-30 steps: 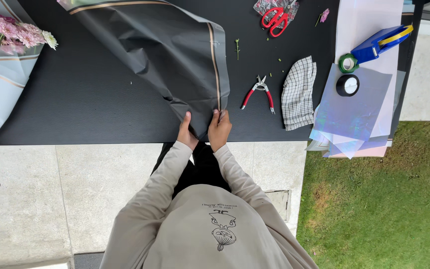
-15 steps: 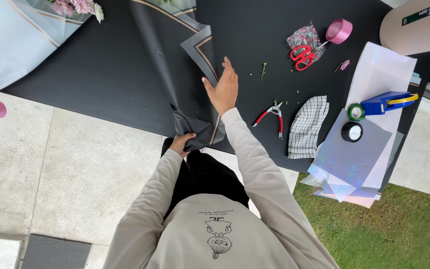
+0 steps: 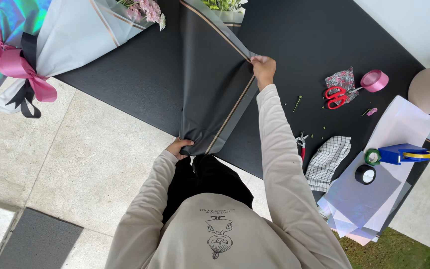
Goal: The person wraps a bouquet of flowers in black paper, secures the paper with tape, and ties a pink ribbon around the base using scissors.
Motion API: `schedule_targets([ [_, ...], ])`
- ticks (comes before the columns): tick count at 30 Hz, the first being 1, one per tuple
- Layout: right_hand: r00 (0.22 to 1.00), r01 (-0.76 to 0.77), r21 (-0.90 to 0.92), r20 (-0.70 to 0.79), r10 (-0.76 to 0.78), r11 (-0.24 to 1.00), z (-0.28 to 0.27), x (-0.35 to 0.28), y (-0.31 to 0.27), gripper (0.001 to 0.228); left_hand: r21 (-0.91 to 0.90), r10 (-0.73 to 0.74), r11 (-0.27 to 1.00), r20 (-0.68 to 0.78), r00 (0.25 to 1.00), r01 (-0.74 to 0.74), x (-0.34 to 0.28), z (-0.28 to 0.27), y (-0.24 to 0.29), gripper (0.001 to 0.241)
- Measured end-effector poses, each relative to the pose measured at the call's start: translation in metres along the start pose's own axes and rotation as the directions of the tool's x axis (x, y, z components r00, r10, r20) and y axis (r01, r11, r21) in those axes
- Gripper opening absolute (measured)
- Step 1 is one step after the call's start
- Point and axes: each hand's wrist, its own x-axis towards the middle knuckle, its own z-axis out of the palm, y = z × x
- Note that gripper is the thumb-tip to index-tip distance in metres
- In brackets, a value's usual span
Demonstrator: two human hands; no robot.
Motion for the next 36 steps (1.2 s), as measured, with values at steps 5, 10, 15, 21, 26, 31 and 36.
schedule_targets([
  [5, 0.994, 0.046, -0.195, -0.09, -0.064, 0.98, 0.011, -0.004, -0.007, 0.018, 0.103, -0.057, 0.993, -0.028, 0.998, 0.059, 0.004, -0.01, 0.017, 0.069],
  [10, 0.698, 0.621, -0.45, -0.054, -0.714, 0.642, 0.048, -0.007, -0.103, 0.013, 0.153, -0.136, 0.976, -0.112, 0.984, 0.152, 0.0, -0.003, 0.021, 0.083],
  [15, 0.616, 0.68, -0.567, 0.099, -0.782, 0.464, 0.119, 0.012, -0.164, 0.026, 0.188, -0.138, 0.97, -0.1, 0.985, 0.155, -0.007, -0.002, 0.024, 0.094],
  [21, 0.818, 0.575, -0.29, 0.183, -0.546, 0.765, 0.155, 0.041, -0.173, 0.032, 0.194, -0.171, 0.964, -0.068, 0.983, 0.181, -0.002, -0.016, 0.02, 0.087],
  [26, 0.819, 0.571, -0.146, 0.166, -0.549, 0.808, 0.167, 0.045, -0.17, 0.034, 0.264, -0.218, 0.935, -0.093, 0.972, 0.235, -0.002, -0.023, 0.017, 0.085],
  [31, 0.79, 0.612, -0.102, 0.1, -0.604, 0.784, 0.168, 0.038, -0.167, 0.035, 0.274, -0.173, 0.947, -0.015, 0.985, 0.17, 0.002, -0.024, 0.027, 0.086],
  [36, 0.551, 0.65, -0.677, 0.108, -0.828, 0.344, 0.089, -0.077, -0.183, 0.051, 0.205, -0.191, 0.959, -0.05, 0.98, 0.197, 0.009, -0.022, 0.011, 0.069],
])
